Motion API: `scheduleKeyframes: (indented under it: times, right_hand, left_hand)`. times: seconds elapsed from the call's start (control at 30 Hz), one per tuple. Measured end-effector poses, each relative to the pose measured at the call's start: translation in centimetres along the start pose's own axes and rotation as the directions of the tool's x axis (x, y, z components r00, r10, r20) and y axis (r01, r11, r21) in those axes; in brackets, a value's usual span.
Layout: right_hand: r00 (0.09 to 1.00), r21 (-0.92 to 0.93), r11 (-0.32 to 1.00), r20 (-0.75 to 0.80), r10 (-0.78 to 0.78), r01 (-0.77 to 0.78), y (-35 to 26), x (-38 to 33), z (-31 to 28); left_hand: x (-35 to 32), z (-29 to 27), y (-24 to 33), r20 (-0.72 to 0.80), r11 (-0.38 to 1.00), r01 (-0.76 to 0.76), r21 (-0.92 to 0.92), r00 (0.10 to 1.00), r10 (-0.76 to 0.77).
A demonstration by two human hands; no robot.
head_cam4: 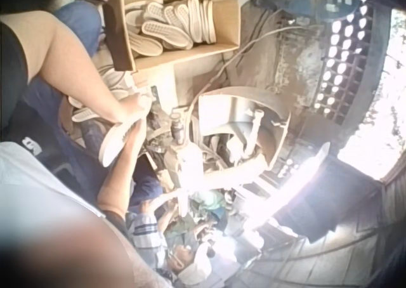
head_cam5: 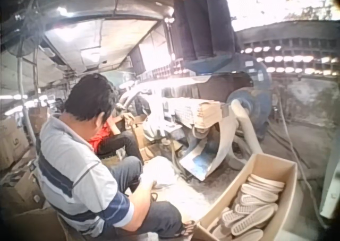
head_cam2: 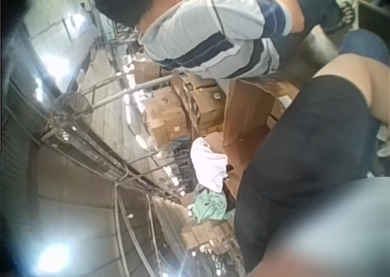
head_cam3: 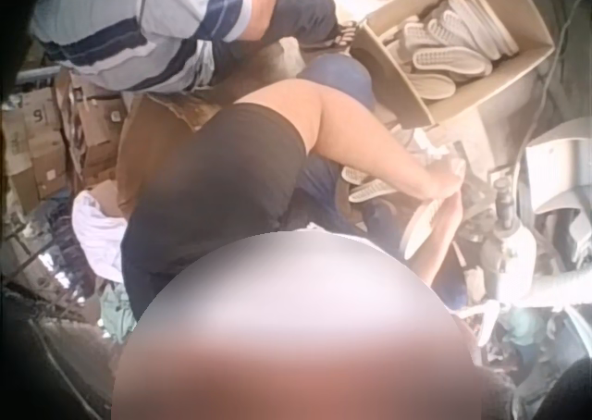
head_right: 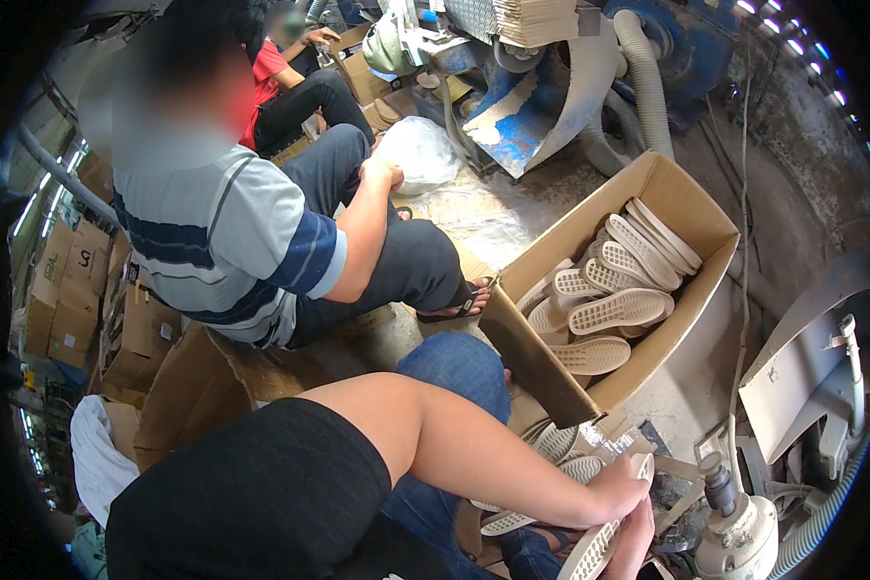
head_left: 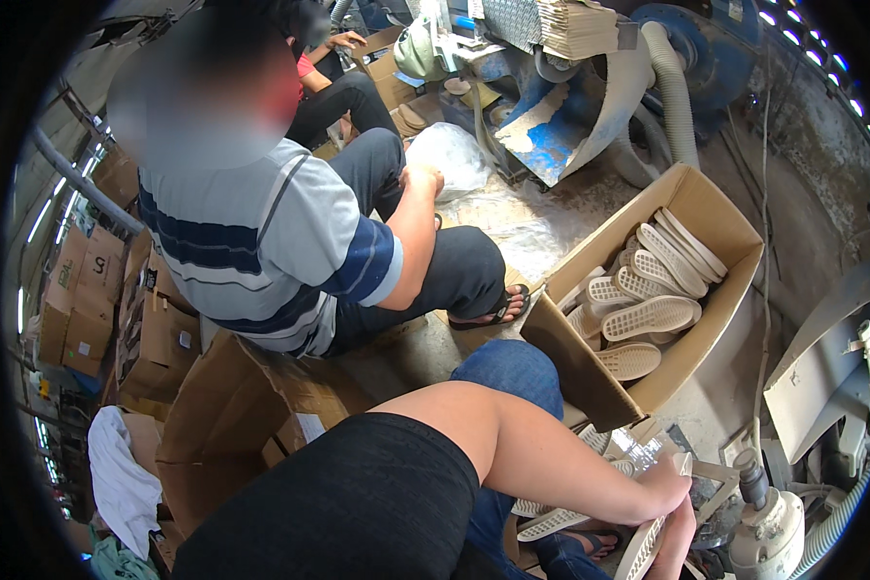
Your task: The person sits on the floor and repeatedly presses white shoe soles against a rotating grinding wheel to smooth the edges. They handle the soles one at a time, rotating them to grind different sides, and place finished soles into a nearby cardboard box.
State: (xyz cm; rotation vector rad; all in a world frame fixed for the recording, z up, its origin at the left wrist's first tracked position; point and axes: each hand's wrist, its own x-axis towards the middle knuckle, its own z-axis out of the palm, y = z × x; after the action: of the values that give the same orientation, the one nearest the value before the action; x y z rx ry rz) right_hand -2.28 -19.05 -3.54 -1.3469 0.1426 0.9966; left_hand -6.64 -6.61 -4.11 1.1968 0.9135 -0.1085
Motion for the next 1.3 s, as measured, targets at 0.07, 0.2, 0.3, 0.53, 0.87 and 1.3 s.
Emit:
scheduleKeyframes:
  times: [0.07, 0.2, 0.3, 0.53, 0.87, 1.3]
  right_hand:
    - [1.000, -0.006, 1.000, -0.008, 0.006, -0.006, 0.0, 0.0, 0.0]
    - [1.000, -0.013, 1.000, -0.024, 0.009, -0.009, 0.1, 0.2, -0.2]
    - [1.000, -0.014, 1.000, -0.025, 0.008, -0.008, 0.1, 0.2, -0.2]
    - [0.996, -0.009, 0.999, -0.086, 0.031, -0.032, -0.1, -0.1, 0.3]
    - [0.996, -0.046, 0.999, -0.091, -0.007, 0.003, -0.3, -0.5, 0.7]
    - [0.993, -0.038, 0.999, -0.118, 0.005, -0.009, -0.3, -0.1, 0.4]
  left_hand:
    - [0.1, -0.1, 0.0, 0.010, 1.000, -0.004, 0.020, 1.000, 0.004]
    - [0.0, -0.2, 0.3, 0.028, 0.999, 0.006, 0.053, 1.000, -0.007]
    - [-0.1, -0.2, 0.3, 0.021, 0.998, 0.008, 0.062, 1.000, -0.009]
    - [-0.1, -0.2, 0.1, 0.028, 0.998, -0.004, 0.058, 1.000, 0.003]
    - [-1.2, -1.0, 1.3, 0.024, 0.998, 0.008, 0.057, 1.000, -0.009]
    - [-0.9, -0.8, 1.4, 0.003, 0.998, 0.016, 0.056, 1.000, -0.016]
